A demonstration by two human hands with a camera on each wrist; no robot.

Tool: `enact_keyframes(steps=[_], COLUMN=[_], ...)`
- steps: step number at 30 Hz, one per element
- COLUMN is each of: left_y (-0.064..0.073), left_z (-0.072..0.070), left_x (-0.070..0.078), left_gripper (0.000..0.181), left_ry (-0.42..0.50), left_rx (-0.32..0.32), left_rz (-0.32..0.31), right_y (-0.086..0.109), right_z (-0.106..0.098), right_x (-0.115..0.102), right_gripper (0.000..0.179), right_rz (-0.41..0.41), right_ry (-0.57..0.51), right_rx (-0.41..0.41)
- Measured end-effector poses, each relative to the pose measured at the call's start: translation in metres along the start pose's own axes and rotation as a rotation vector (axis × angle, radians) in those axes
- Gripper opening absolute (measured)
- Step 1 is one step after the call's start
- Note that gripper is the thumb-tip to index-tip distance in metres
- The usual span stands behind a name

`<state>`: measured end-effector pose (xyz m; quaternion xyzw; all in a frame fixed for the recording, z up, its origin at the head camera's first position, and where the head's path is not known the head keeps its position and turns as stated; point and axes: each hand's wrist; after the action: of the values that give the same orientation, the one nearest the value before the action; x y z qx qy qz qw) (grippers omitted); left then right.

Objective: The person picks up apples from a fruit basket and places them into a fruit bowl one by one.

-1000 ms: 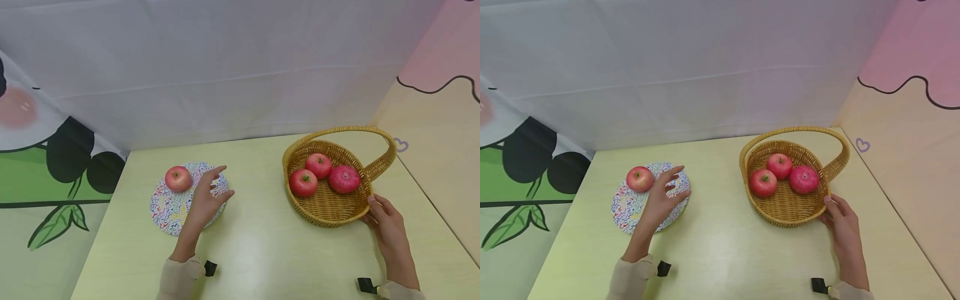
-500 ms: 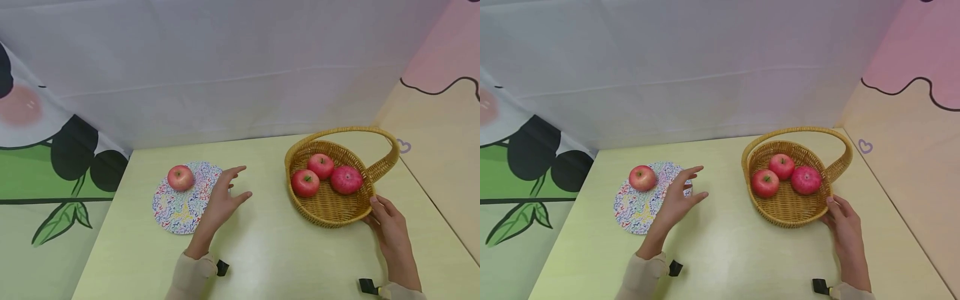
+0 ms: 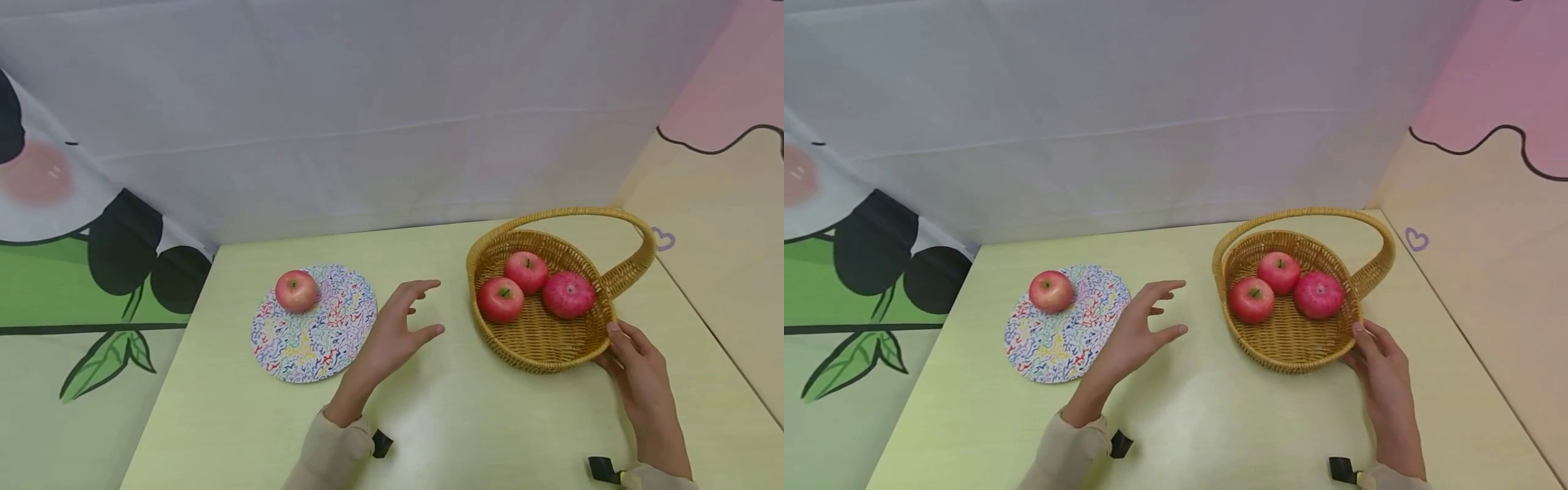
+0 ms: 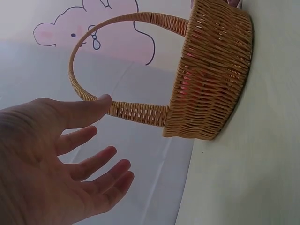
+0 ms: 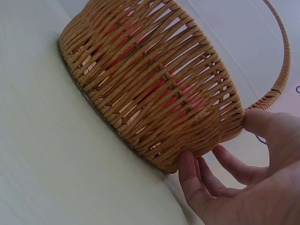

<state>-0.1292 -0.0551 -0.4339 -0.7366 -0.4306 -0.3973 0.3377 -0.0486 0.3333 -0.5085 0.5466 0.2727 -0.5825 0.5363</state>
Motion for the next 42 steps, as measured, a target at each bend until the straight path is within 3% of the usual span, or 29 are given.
enact_keyframes(steps=[8,17,24,32,39,42], left_y=[-0.004,-0.014,-0.021,-0.033,-0.039,-0.042], left_z=[0.01,0.033,0.048,0.067,0.081,0.088], left_x=[0.016,0.025,0.033,0.042,0.052,0.055], left_gripper=[0.067,0.066,0.067,0.069,0.065,0.065], left_ry=[-0.007,-0.033,-0.081,-0.095,-0.064,-0.082], left_rx=[-0.101,-0.184,-0.205,-0.175,-0.142,-0.135], left_rz=[0.033,0.14,0.165,0.083,-0.041,-0.06], right_y=[0.0,0.0,-0.001,-0.002,-0.001,0.0], right_z=[0.001,0.0,-0.001,0.001,0.001,0.0], right_x=[-0.001,0.002,0.002,0.0,0.001,0.001], right_gripper=[0.018,0.019,0.018,0.017,0.016,0.017], right_rz=[-0.004,0.007,0.002,0.007,0.006,0.012], right_ry=[-0.001,-0.007,-0.013,-0.005,-0.004,-0.002], right_rx=[-0.003,-0.002,-0.006,-0.004,0.001,0.0])
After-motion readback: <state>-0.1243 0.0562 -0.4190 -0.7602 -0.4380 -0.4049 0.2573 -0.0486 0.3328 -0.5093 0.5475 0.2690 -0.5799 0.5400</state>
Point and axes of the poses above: each hand's wrist, its own y-axis away from the middle knuckle, its own z-axis out of the palm, x = y × z, and after that the axes turned 3 degrees about y, right-handed
